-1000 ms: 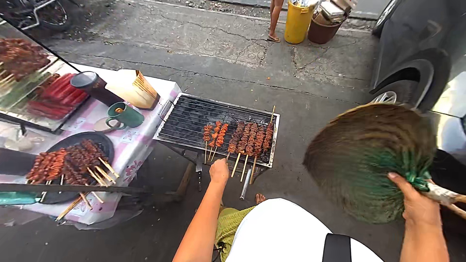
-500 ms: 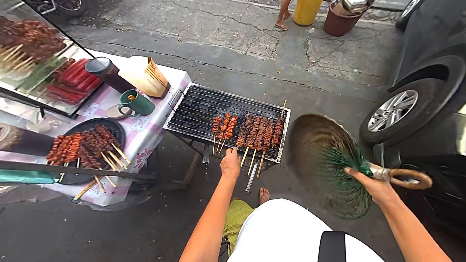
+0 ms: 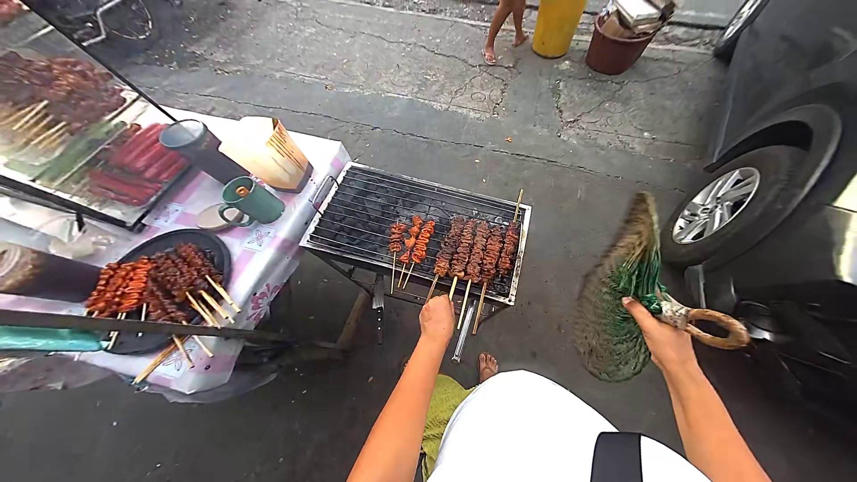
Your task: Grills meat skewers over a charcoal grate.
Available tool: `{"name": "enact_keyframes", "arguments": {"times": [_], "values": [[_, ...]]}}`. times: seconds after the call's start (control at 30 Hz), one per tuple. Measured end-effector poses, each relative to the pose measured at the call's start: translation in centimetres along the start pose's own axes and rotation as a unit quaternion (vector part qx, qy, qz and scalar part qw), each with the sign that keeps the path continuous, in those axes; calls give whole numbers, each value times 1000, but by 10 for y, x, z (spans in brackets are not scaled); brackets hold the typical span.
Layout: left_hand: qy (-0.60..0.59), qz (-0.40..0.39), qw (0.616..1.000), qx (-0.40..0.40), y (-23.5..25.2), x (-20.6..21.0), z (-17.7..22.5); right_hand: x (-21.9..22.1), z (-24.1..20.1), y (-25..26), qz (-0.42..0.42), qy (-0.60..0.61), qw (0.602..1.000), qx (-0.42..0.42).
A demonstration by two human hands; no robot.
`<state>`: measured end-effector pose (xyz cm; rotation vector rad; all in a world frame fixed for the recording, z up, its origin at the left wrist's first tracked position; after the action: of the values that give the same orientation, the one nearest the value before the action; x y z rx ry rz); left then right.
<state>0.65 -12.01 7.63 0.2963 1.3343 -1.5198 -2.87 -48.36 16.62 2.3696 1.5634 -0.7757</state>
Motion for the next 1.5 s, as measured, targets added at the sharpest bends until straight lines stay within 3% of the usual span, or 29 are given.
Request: {"name": "enact_keyframes", "arguments": {"times": [0.1,0.23,0.37,0.5,0.57,0.63,0.77,0.83,0.9,1.03,1.13,1.2,1.3,1.37,1.5], "values": [[17,1,1000,1,-3,-8,1,-17,-1,1,-31,32,999,-28],[26,1,1000,5,1,-12,-7,-13,-8,-2,33,-27,999,-31],[6,15,1000,23,1,-14,-15,-14,-12,1,-32,59,997,-30],[-17,58,997,48,-4,-13,-14,-5,-11,8,62,-55,996,-37],[-48,87,991,87,-8,-9,-10,-3,-14,2,8,-30,998,-51],[-56,60,992,95,-12,-3,-1,-9,-12,5,-58,52,996,-46],[-4,-20,999,48,-11,6,10,-6,-8,15,41,-38,998,-17],[5,-21,999,41,-9,9,9,-2,-11,10,18,-72,995,-66],[-4,-12,999,41,-10,9,6,-6,-14,8,-41,2,996,-79],[-16,9,999,49,-12,7,5,-7,-8,11,34,-39,997,-51],[-37,42,992,111,-16,12,10,-4,-6,7,-22,7,998,-62],[-38,11,991,127,-20,19,17,-10,1,11,-51,63,996,-34],[-2,-48,994,96,-22,29,24,-8,9,15,28,-14,999,-13],[1,-41,995,92,-18,33,23,-5,7,11,24,-49,998,-29],[-9,-41,995,95,-17,29,17,-17,6,3,-22,57,998,2]]}}
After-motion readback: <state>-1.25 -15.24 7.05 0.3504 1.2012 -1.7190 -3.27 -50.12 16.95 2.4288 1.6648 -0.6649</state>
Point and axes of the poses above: each hand's wrist, its own y-axis towards the middle knuckle, its own x-axis out of the palm, z = x × y, the point moved 1 cm from there along y, towards the middle knuckle, and after that the axes turned 9 degrees about -y, right-handed, at the moved point
